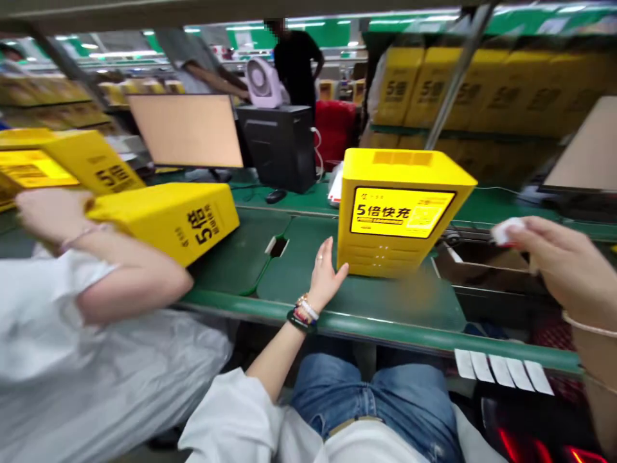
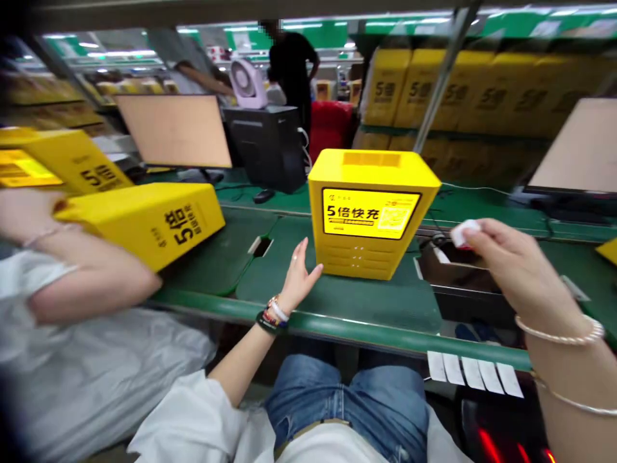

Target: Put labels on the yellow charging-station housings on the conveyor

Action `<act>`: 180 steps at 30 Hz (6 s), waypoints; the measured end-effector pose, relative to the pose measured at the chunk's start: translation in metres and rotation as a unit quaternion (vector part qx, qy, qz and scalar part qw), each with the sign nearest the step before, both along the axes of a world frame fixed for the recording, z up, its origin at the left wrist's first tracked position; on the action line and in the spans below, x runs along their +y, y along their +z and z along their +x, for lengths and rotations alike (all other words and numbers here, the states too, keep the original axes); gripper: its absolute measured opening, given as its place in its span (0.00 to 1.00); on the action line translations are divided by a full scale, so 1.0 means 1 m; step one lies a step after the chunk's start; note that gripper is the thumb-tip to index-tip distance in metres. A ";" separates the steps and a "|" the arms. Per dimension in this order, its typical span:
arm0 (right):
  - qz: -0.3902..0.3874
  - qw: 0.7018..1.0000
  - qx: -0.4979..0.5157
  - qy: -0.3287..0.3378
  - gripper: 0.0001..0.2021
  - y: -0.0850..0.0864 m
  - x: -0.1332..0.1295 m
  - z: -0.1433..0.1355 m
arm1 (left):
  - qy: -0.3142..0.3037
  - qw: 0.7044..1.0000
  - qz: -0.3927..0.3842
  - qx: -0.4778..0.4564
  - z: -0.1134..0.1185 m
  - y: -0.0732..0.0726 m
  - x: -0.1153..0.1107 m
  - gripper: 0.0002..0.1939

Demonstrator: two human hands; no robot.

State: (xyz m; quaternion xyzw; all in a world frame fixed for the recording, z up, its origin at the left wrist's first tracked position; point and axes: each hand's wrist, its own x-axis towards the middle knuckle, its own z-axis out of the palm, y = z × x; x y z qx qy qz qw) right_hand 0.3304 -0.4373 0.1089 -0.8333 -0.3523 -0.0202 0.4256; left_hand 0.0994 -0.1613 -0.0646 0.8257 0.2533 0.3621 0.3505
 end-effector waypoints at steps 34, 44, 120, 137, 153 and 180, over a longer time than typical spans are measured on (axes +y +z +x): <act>-0.101 0.968 0.034 0.225 0.19 0.026 0.146 0.029 | 0.095 0.992 -0.067 -0.058 0.127 0.078 0.050 0.32; -0.105 0.974 -0.030 0.198 0.13 -0.005 0.218 0.029 | 0.090 0.994 -0.060 -0.036 0.135 0.076 0.061 0.33; -0.181 0.966 -0.152 0.101 0.06 -0.001 0.250 0.022 | 0.125 0.980 0.067 -0.139 0.150 0.072 0.059 0.15; -0.113 0.981 0.083 0.135 0.20 0.009 0.161 0.076 | 0.131 0.981 0.055 -0.135 0.151 0.079 0.062 0.14; 0.209 0.973 0.077 0.066 0.16 -0.050 0.176 0.084 | 0.132 0.980 0.064 -0.132 0.156 0.085 0.068 0.12; 0.137 0.989 -0.048 -0.016 0.13 -0.050 0.186 0.078 | 0.130 0.983 0.044 -0.124 0.159 0.090 0.069 0.11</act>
